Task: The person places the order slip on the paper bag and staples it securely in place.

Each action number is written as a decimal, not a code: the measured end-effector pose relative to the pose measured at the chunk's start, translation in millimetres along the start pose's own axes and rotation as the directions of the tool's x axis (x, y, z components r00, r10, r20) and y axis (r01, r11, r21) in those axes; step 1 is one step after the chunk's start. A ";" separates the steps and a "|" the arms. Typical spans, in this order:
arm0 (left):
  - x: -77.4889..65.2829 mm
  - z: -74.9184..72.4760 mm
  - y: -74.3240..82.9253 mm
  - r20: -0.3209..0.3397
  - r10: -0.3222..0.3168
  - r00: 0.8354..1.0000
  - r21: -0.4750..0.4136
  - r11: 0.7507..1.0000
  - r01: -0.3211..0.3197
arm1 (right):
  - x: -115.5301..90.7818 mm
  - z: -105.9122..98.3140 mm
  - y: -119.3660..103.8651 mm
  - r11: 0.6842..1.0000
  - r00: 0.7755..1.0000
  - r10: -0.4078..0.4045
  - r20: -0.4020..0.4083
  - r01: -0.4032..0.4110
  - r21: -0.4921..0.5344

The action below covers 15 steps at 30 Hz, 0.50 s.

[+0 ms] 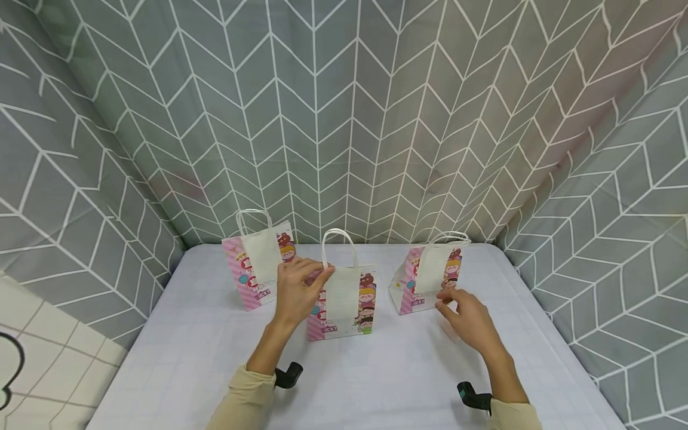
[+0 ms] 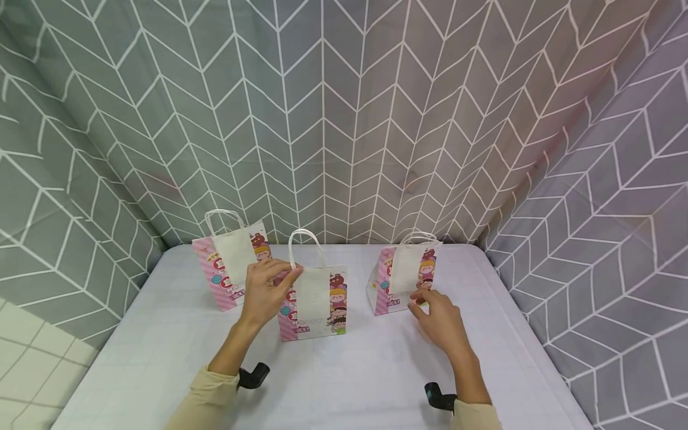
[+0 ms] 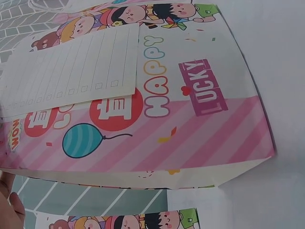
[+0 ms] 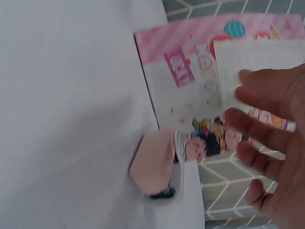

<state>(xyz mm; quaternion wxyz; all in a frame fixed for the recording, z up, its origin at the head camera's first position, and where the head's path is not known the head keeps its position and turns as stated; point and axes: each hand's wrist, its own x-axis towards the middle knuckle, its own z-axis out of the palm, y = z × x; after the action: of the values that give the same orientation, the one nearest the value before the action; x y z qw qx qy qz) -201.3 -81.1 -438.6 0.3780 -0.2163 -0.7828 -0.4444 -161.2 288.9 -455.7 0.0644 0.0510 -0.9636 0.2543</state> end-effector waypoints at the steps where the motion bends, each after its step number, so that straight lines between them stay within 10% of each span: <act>1: 0.0 -0.1 -0.1 0.001 -0.001 1.000 0.002 1.000 0.001 | -0.6 -0.7 4.4 0.999 0.999 0.020 0.039 -0.019 -0.031; 15: 0.3 0.8 0.3 0.009 -0.010 1.000 -0.008 1.000 0.010 | -1.6 2.0 29.4 0.966 0.930 0.204 0.307 -0.140 -0.217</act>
<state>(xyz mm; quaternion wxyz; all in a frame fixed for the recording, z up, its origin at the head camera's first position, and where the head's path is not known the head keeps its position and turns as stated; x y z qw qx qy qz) -201.7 -80.3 -438.5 0.3715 -0.2161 -0.7837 -0.4484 -163.7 313.6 -471.9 -0.1141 0.0010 -0.9816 0.1532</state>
